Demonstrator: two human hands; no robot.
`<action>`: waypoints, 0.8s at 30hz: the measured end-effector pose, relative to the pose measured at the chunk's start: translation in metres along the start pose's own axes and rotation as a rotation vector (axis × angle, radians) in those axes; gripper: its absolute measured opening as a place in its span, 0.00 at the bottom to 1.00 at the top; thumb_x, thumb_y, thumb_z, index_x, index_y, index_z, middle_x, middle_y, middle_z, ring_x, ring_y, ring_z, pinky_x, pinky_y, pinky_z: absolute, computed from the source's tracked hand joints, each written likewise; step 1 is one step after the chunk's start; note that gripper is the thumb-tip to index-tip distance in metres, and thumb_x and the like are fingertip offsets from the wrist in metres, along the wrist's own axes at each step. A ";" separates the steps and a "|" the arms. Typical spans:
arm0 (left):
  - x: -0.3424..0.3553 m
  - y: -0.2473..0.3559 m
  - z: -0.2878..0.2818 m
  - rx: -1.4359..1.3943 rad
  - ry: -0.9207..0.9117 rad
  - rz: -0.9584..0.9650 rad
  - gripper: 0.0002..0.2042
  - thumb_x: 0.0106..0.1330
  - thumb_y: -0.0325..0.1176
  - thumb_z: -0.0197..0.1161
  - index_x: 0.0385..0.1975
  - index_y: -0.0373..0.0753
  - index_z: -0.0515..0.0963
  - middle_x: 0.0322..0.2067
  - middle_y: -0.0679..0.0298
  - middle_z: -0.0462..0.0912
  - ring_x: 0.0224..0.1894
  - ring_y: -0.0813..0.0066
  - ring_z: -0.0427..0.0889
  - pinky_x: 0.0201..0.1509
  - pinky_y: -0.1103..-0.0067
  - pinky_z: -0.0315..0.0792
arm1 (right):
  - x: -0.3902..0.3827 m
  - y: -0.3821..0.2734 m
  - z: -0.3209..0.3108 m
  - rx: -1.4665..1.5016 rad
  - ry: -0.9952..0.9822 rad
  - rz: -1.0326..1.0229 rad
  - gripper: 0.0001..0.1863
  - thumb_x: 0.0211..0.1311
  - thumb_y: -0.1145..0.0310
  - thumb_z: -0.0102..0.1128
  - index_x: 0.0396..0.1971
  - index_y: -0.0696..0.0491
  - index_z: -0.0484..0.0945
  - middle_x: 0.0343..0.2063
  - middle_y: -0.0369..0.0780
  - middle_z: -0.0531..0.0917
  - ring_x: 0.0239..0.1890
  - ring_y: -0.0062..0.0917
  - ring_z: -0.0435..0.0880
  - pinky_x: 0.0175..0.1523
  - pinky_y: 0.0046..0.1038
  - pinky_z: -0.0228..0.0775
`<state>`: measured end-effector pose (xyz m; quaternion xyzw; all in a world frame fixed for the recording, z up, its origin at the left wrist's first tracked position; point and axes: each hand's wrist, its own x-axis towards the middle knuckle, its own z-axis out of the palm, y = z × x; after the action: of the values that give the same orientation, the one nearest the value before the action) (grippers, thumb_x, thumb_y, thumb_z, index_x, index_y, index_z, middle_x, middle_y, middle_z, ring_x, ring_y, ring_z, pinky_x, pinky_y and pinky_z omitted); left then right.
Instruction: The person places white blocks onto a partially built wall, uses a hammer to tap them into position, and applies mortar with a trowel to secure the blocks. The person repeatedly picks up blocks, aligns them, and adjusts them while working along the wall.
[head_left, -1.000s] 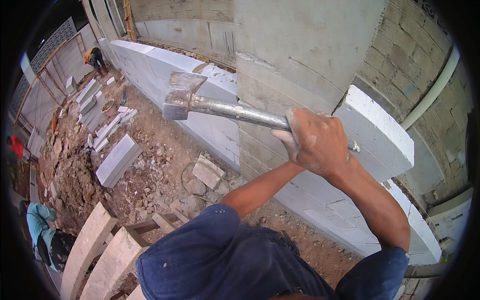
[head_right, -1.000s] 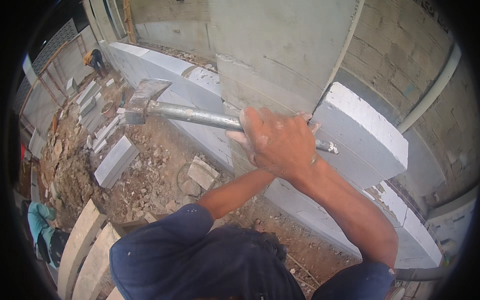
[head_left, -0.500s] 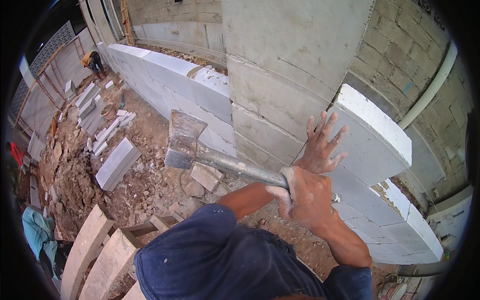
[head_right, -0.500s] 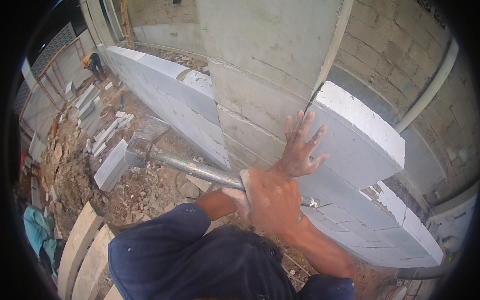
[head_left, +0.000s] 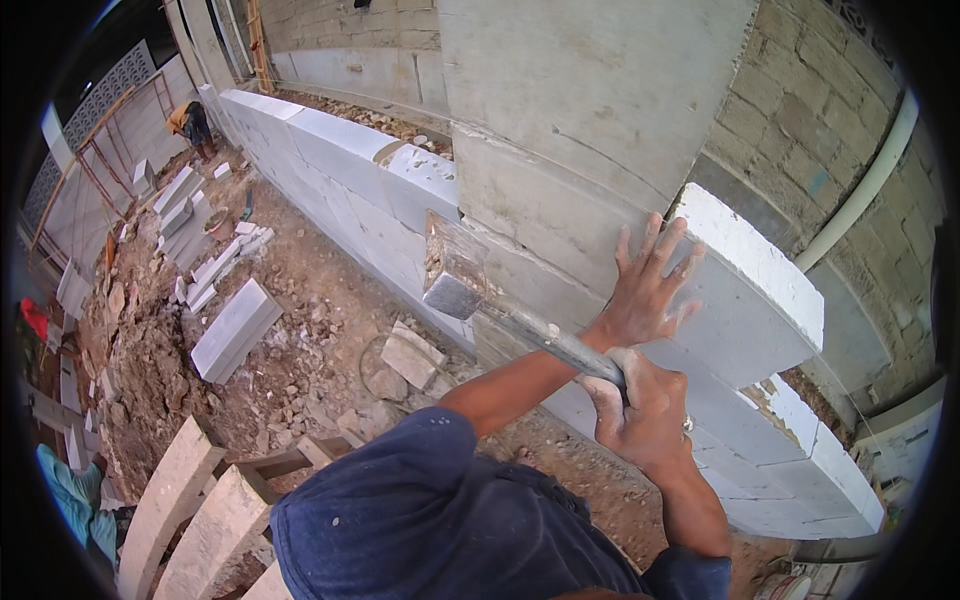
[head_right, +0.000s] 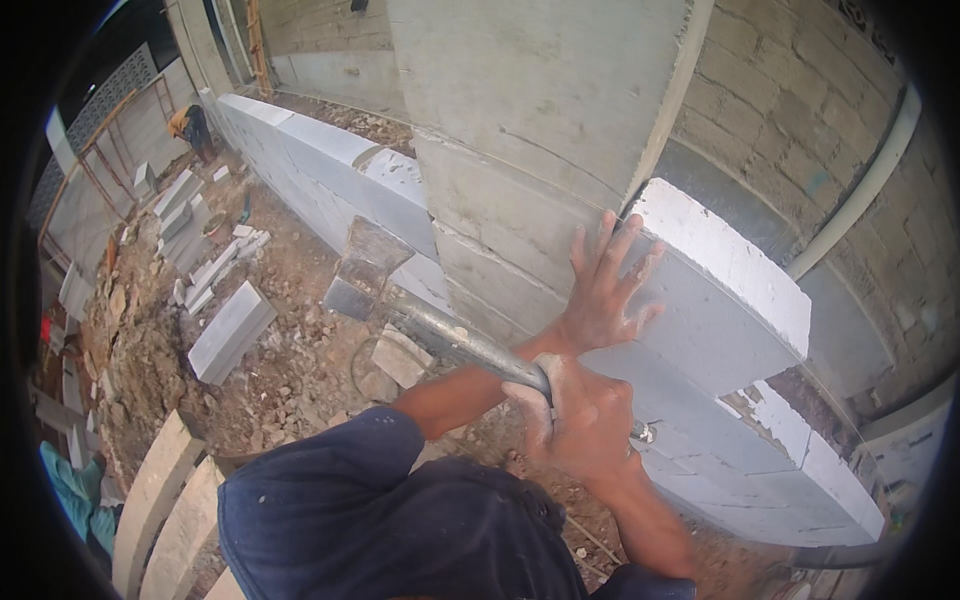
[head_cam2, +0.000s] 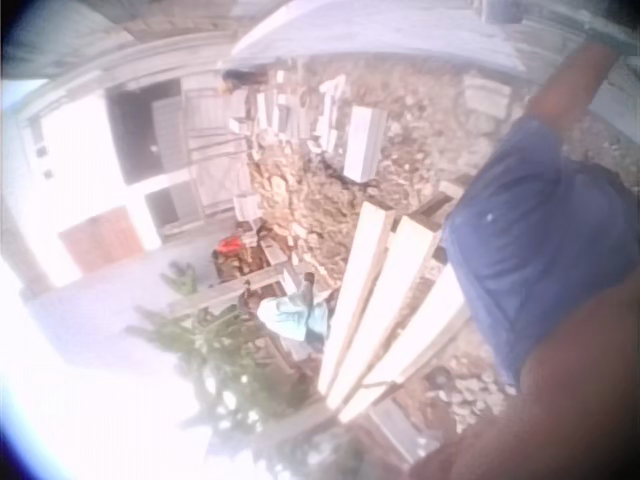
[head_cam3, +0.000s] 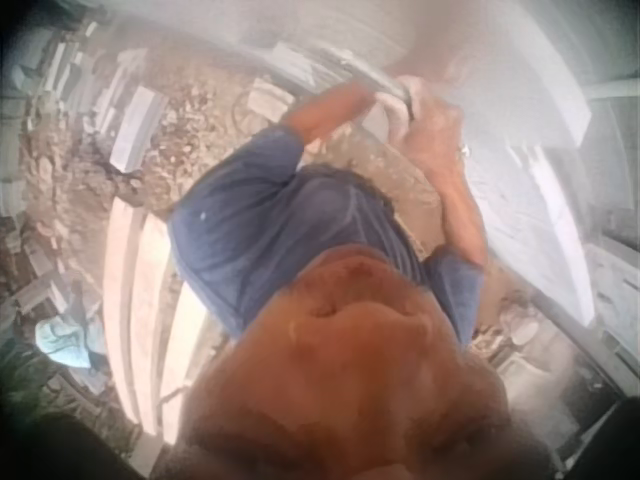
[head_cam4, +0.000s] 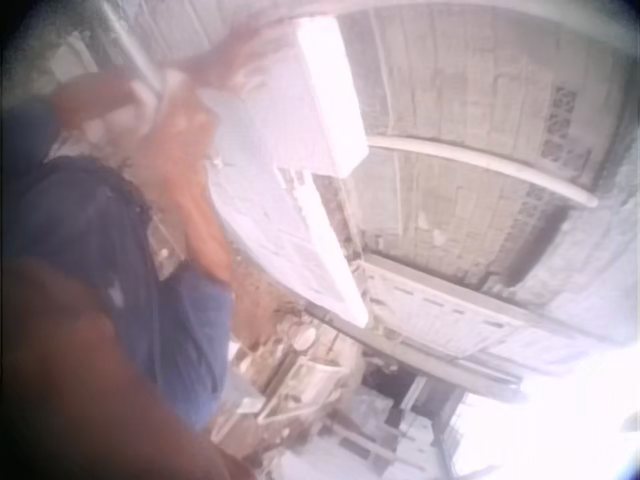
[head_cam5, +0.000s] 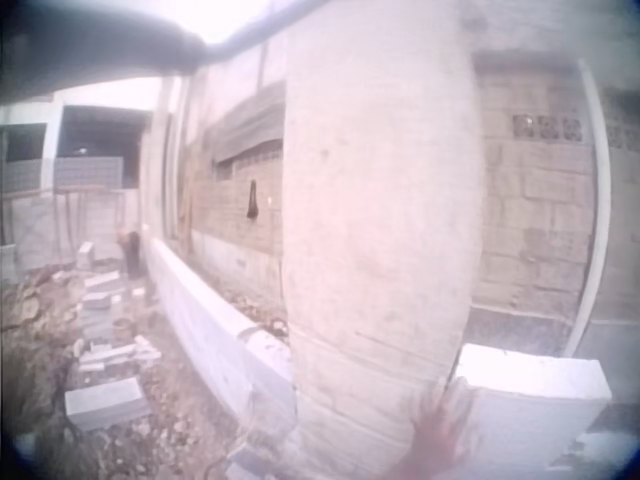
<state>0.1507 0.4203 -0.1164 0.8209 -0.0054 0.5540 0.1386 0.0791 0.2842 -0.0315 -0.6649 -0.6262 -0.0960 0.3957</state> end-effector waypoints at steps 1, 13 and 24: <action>0.007 -0.001 -0.005 0.039 -0.002 0.010 0.38 0.56 0.44 0.69 0.69 0.48 0.62 0.70 0.49 0.51 0.72 0.43 0.45 0.67 0.45 0.39 | 0.004 0.000 -0.004 -0.021 -0.003 -0.012 0.12 0.56 0.67 0.67 0.29 0.59 0.76 0.15 0.41 0.74 0.15 0.35 0.75 0.21 0.30 0.66; -0.021 0.012 -0.032 -0.053 -0.095 -0.167 0.35 0.58 0.39 0.70 0.65 0.43 0.64 0.57 0.54 0.62 0.56 0.55 0.63 0.59 0.61 0.59 | 0.070 -0.034 -0.024 -0.226 -0.131 -0.505 0.15 0.57 0.67 0.65 0.38 0.59 0.74 0.20 0.44 0.76 0.17 0.35 0.78 0.21 0.31 0.67; -0.059 -0.008 -0.014 -0.085 -0.108 -0.124 0.29 0.48 0.32 0.66 0.53 0.33 0.68 0.47 0.46 0.66 0.48 0.50 0.65 0.47 0.60 0.57 | 0.089 -0.013 -0.002 -0.417 -0.262 -0.264 0.22 0.61 0.49 0.62 0.29 0.55 0.70 0.15 0.41 0.72 0.14 0.33 0.74 0.20 0.36 0.66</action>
<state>0.1161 0.4227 -0.1669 0.8417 0.0145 0.4985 0.2070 0.0853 0.3487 0.0305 -0.6512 -0.7201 -0.1868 0.1500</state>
